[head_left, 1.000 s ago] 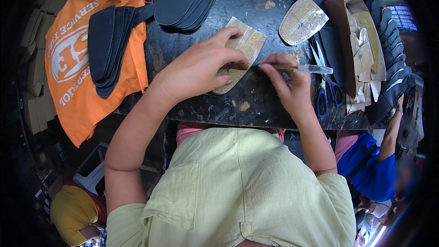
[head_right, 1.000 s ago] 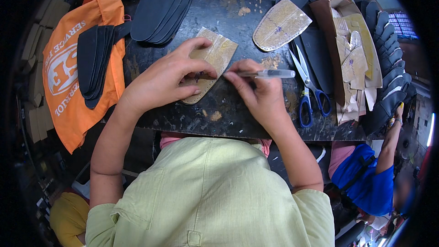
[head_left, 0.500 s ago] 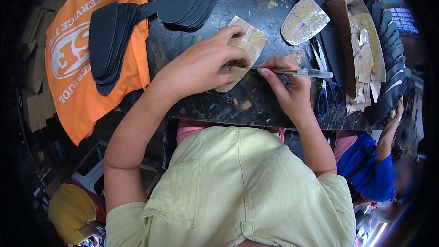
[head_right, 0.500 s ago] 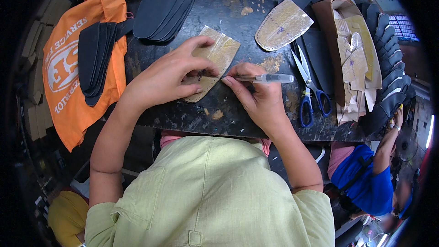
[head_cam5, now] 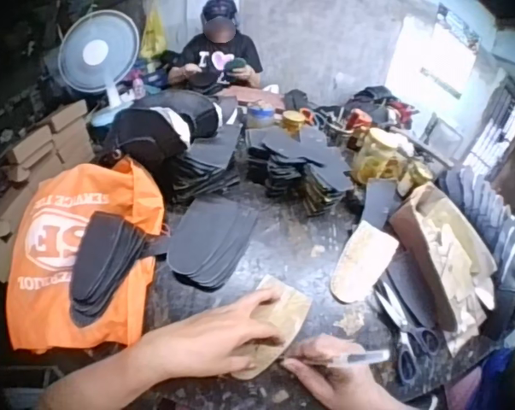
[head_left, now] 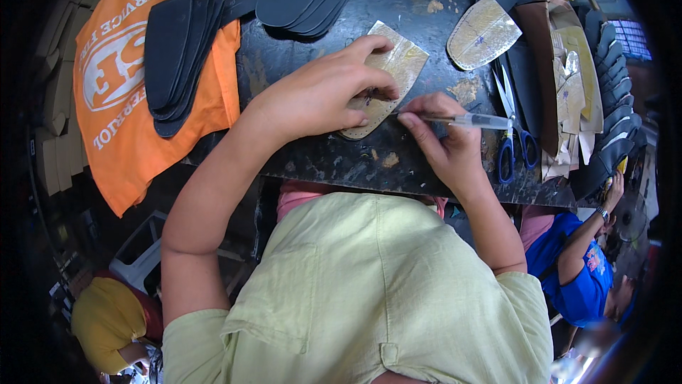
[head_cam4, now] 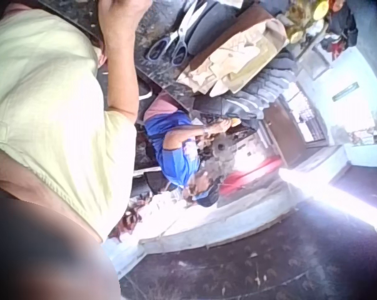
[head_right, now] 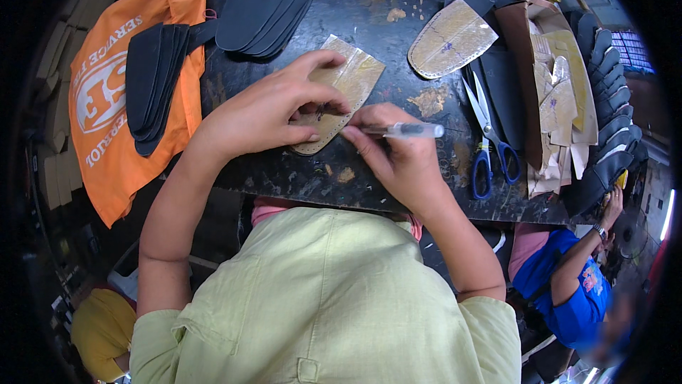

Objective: The person marks a shoe insole template with a pen, then uses scissors to cut a black insole material along the marked outline. The person repeats this process for multiple insoles, stacking the cut pieces on the table.

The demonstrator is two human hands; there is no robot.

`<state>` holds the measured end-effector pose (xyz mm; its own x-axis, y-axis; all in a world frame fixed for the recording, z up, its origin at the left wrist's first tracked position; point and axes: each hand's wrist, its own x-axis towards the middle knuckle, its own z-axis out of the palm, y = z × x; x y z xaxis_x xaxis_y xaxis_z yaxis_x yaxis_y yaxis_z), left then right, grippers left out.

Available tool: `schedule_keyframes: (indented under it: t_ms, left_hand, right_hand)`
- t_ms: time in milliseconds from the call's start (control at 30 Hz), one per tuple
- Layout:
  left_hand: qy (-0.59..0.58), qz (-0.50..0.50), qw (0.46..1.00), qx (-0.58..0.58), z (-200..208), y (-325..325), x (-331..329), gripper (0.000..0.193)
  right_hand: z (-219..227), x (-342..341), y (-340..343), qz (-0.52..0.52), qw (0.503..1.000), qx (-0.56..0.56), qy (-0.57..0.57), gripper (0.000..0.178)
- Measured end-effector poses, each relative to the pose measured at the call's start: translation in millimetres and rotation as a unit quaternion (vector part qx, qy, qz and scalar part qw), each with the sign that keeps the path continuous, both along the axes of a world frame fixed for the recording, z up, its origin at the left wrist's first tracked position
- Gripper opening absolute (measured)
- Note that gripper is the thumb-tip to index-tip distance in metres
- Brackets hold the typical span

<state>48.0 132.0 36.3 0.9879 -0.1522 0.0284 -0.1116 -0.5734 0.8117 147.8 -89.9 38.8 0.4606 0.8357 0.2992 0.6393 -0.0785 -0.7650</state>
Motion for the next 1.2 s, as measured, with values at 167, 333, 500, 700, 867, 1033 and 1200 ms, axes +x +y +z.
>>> schedule_keyframes:
  t_ms: [167,333,500,700,867,1033,1200]
  left_hand:
    - [0.016,-0.006,1.000,-0.010,-1,2,1,0.046]
    - [0.057,-0.031,0.996,-0.064,-1,12,5,0.046]
    - [0.055,-0.041,0.996,-0.062,-4,15,6,0.047]
    - [0.035,-0.040,0.997,-0.056,-7,14,7,0.046]
    - [0.037,-0.041,0.996,-0.067,-7,16,7,0.045]
    - [0.032,-0.042,0.997,-0.062,-9,16,7,0.045]
    - [0.028,-0.042,0.997,-0.057,-9,15,7,0.044]
  right_hand:
    - [-3,-16,4,0.086,0.995,-0.007,0.045,0.018]
    - [2,-17,8,0.095,0.993,-0.007,0.075,0.018]
    - [7,-15,11,0.123,0.990,-0.041,0.053,0.018]
    - [9,-15,9,0.123,0.989,-0.074,0.017,0.017]
    - [5,-18,12,0.130,0.990,-0.041,0.044,0.017]
    - [8,-19,14,0.134,0.989,-0.056,0.035,0.018]
    - [9,-21,18,0.140,0.989,-0.051,0.008,0.020]
